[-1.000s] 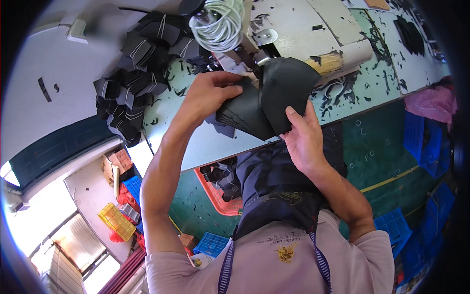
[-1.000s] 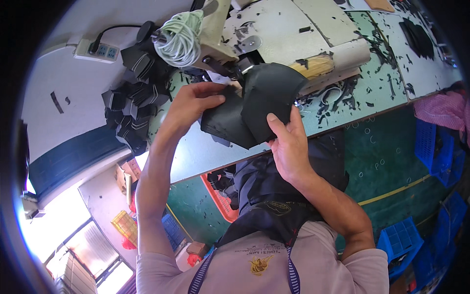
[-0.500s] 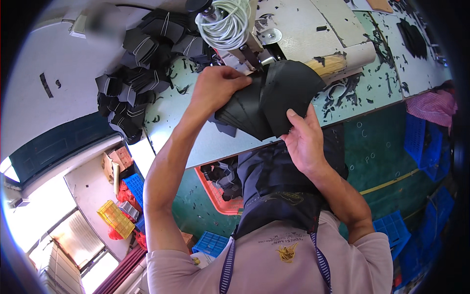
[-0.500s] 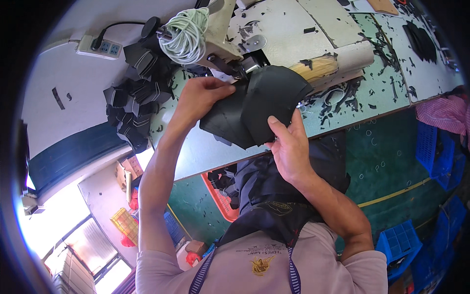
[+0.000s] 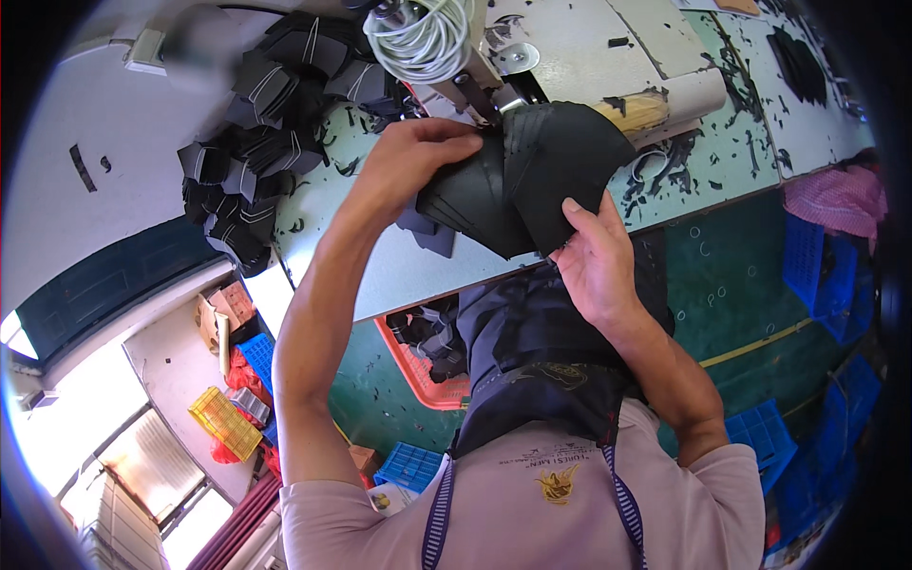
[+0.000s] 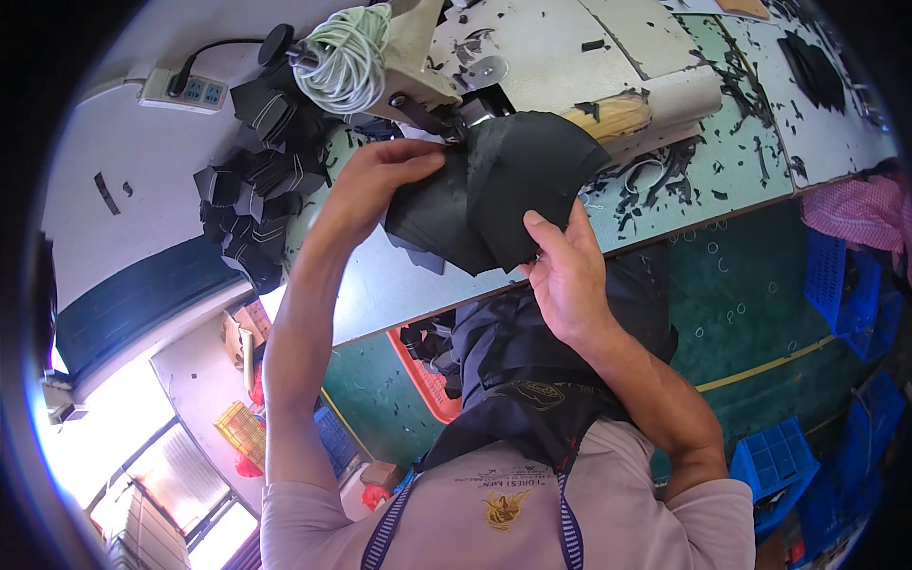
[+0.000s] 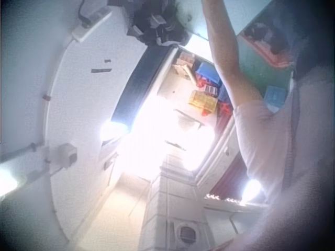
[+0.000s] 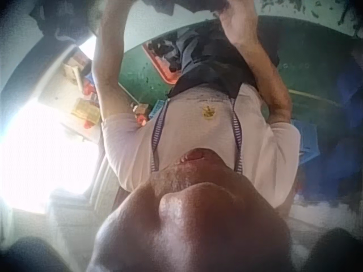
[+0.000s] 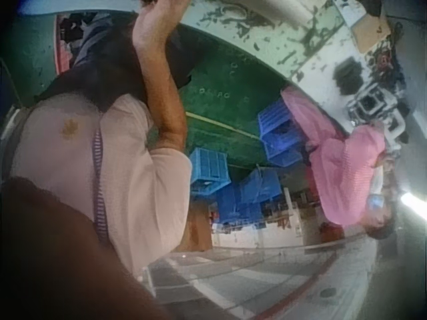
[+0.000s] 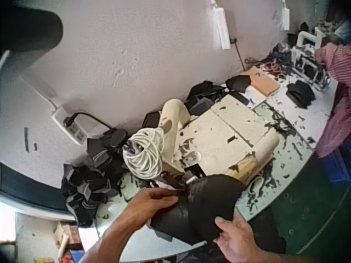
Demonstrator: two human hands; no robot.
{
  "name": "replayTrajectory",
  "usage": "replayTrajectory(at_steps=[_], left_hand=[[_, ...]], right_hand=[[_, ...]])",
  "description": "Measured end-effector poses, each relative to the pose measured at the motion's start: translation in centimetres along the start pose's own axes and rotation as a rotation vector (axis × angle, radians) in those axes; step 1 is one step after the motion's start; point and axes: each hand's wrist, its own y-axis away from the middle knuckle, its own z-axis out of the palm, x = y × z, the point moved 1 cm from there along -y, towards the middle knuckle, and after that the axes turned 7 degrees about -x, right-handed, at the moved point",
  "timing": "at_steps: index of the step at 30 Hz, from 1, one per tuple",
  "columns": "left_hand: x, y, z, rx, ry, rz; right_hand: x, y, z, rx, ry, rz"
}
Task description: Feeding stacked shoe upper components into a skiving machine to thin the edges.
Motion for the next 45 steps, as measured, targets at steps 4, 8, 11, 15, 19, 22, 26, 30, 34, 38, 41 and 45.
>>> replayTrajectory(at_steps=[4, 8, 11, 15, 19, 22, 26, 30, 34, 38, 41, 45], left_hand=[[0.8, 0.7, 0.0, -0.050, -0.002, -0.077], [1.9, -0.4, 1.3, 0.065, -0.299, -0.055], [0.5, -0.3, 0.8, 0.029, -0.062, 0.028], [-0.7, 1.0, 0.4, -0.049, 0.193, -0.008], [0.1, 0.1, 0.7, 0.023, -0.214, -0.075], [0.7, -0.5, 1.2, 0.021, -0.076, -0.063], [-0.3, 1.1, 0.4, -0.115, 0.272, 0.039], [-1.0, 0.3, 0.4, 0.046, -0.110, -0.043], [0.2, -0.8, 1.3, 0.061, -0.172, -0.053], [-0.1, 1.4, 0.2, -0.104, 0.113, 0.012], [-0.4, 2.0, 0.6, -0.082, 0.112, -0.014], [-1.1, 0.4, 1.2, 0.084, -0.011, 0.037]], right_hand=[[0.2, 0.0, -0.5, 0.030, 0.024, 0.041], [0.0, 0.0, -0.2, 0.036, 0.027, 0.019], [-0.4, -0.1, -0.5, 0.014, 0.032, 0.005], [-0.3, 0.2, -0.4, 0.032, 0.035, 0.027], [-0.3, 0.4, -0.2, 0.034, 0.020, 0.016], [-0.4, 0.3, -0.6, 0.017, 0.033, 0.010], [-0.6, 0.6, -0.4, 0.007, 0.025, 0.003], [-0.3, 1.1, 0.1, -0.003, -0.001, -0.018], [-0.3, 0.9, -1.0, 0.002, 0.010, -0.013], [-0.8, 1.2, -0.6, 0.040, -0.002, 0.003], [-1.0, 1.7, -0.4, 0.019, -0.004, -0.049], [0.0, 1.7, -1.0, 0.011, -0.029, -0.044]])
